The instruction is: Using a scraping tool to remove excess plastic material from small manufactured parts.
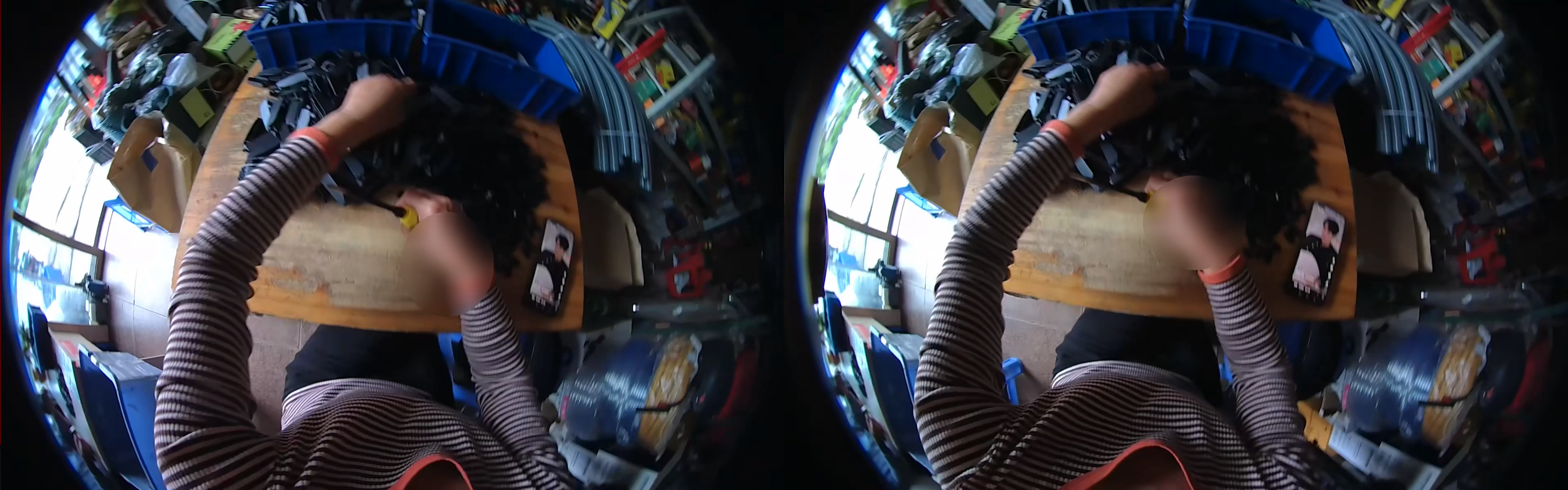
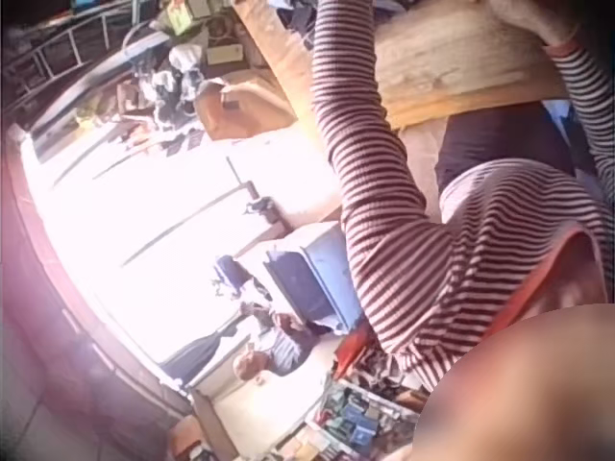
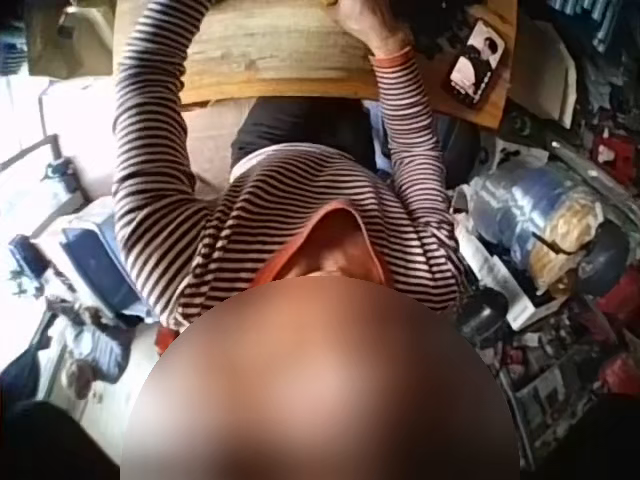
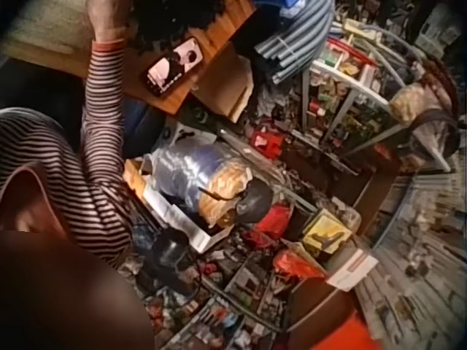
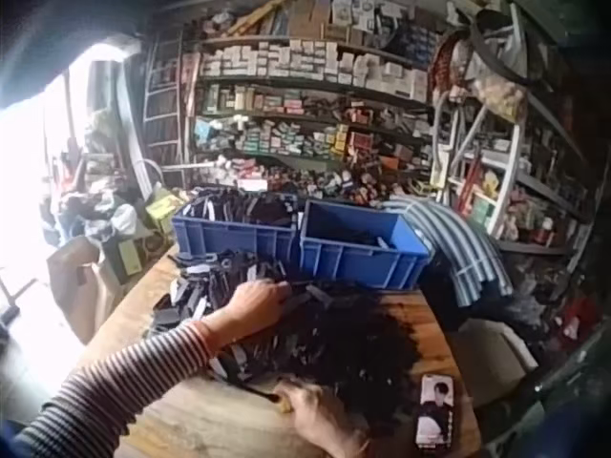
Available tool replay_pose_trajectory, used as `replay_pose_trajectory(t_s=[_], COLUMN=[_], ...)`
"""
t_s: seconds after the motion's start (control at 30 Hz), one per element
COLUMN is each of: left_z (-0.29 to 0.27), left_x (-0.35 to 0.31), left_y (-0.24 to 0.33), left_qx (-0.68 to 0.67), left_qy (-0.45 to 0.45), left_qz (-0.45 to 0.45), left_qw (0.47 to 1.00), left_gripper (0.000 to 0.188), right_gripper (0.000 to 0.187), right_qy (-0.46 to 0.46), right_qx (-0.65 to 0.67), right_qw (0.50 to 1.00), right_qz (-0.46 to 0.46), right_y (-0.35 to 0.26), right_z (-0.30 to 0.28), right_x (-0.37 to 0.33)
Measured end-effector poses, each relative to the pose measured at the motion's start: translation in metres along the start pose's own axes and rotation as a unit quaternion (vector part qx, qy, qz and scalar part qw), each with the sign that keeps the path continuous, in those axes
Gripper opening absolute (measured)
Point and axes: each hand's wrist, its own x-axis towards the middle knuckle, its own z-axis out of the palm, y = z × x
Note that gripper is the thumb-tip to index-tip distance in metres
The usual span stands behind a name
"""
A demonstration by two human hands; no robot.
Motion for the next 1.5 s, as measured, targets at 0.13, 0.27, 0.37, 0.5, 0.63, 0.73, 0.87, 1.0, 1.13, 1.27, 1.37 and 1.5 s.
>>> replay_pose_trajectory(t_s=[0.13,0.27,0.37,0.5,0.63,0.73,0.87,1.0,1.13,1.27,1.37,1.5], left_z=[-0.021,-0.020,0.008,-0.001,-0.005,-0.008,0.005,0.008,0.004,0.004,0.003,0.001], left_x=[-0.047,-0.135,-0.179,-0.208,-0.212,-0.212,-0.207,-0.211,-0.216,-0.216,-0.218,-0.223], left_y=[-0.024,0.014,0.046,0.078,0.081,0.072,0.061,0.073,0.079,0.081,0.079,0.080], left_qx=[-0.092,-0.330,-0.022,0.039,-0.118,-0.166,-0.199,-0.184,-0.142,-0.134,-0.133,-0.133], left_qy=[0.166,0.133,0.113,0.072,0.048,0.077,0.087,0.057,0.044,0.057,0.075,0.084], left_qz=[0.089,0.056,0.176,0.228,0.265,0.251,0.274,0.283,0.279,0.279,0.287,0.306], left_qw=[0.978,0.933,0.978,0.970,0.956,0.951,0.937,0.939,0.949,0.949,0.946,0.939], left_gripper=[0.023,0.021,0.019,0.024,0.029,0.029,0.025,0.022,0.022,0.021,0.020,0.019], right_gripper=[0.017,0.016,0.012,0.011,0.011,0.011,0.011,0.013,0.015,0.017,0.019,0.020], right_qy=[0.053,0.099,0.090,0.080,0.078,0.071,0.042,0.012,-0.009,-0.046,-0.057,-0.114], right_qx=[-0.002,0.074,0.054,0.018,-0.003,-0.010,-0.017,-0.024,-0.014,-0.041,-0.078,-0.123], right_qw=[0.998,0.986,0.987,0.992,0.994,0.995,0.996,0.997,0.997,0.996,0.995,0.986], right_qz=[0.034,0.107,0.121,0.099,0.081,0.076,0.072,0.074,0.073,0.060,0.034,0.019], right_y=[-0.018,-0.035,-0.037,-0.025,-0.023,-0.022,-0.020,-0.022,-0.029,-0.035,-0.036,-0.038], right_z=[-0.019,-0.041,-0.042,-0.024,-0.016,-0.014,-0.010,-0.010,-0.009,-0.010,-0.011,-0.014], right_x=[-0.018,-0.036,-0.035,-0.030,-0.022,-0.021,-0.020,-0.022,-0.020,-0.019,-0.017,-0.015])
